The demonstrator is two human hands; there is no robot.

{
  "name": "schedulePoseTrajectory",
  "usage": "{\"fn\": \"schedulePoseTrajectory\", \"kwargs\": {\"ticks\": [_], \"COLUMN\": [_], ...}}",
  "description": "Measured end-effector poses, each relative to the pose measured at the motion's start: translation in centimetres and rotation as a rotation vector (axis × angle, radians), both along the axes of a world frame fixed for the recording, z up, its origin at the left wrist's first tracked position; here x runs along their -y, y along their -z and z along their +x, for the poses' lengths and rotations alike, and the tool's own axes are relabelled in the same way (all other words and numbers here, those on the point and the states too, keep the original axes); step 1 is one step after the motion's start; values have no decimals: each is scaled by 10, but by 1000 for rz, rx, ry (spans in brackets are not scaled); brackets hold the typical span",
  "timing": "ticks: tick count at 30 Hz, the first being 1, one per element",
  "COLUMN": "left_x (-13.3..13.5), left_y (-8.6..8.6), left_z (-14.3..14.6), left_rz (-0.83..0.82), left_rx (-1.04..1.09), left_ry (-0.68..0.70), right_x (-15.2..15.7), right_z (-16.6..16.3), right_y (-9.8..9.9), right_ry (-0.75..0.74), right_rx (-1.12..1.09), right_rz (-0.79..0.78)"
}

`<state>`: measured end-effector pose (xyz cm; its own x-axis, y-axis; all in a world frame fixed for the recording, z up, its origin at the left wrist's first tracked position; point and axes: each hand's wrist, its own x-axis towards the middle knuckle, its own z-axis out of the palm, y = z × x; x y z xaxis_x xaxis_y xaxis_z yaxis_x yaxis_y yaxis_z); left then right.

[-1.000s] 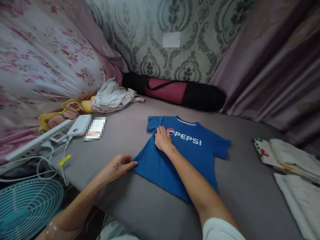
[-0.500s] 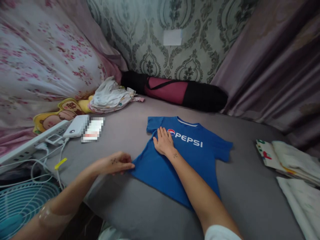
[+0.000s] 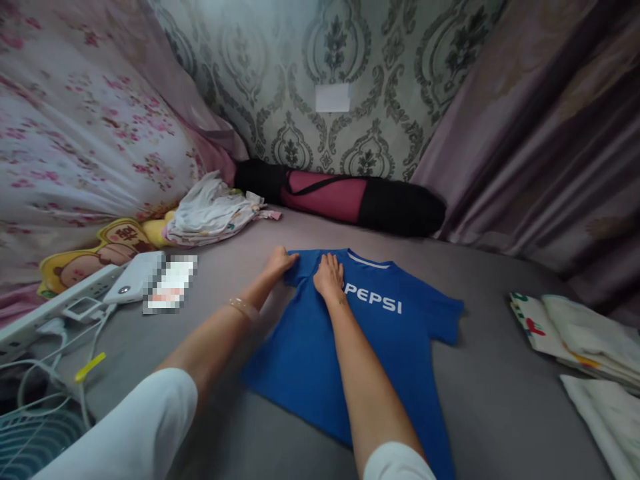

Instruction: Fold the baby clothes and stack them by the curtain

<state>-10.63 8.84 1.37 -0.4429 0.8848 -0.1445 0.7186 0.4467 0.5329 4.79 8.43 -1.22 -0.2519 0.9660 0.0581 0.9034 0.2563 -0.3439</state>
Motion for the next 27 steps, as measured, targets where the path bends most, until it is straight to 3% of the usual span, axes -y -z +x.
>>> {"fn": "schedulePoseTrajectory", "kwargs": {"ticks": [6, 13, 20, 27], "left_x": [-11, 0, -2, -8], "left_y": [8, 15, 25, 32], "left_z": [7, 14, -2, 2], "left_rz": [24, 270, 158, 117], "left_rx": [-54, -101, -282, -268], "left_ry": [22, 166, 299, 152], "right_x": [3, 5, 5, 5], "right_z": [-3, -8, -8, -8], "right_y": [11, 8, 8, 8], "right_ry": [14, 23, 28, 30], "right_rx": [9, 39, 52, 52], "right_rz": [56, 59, 56, 55]}}
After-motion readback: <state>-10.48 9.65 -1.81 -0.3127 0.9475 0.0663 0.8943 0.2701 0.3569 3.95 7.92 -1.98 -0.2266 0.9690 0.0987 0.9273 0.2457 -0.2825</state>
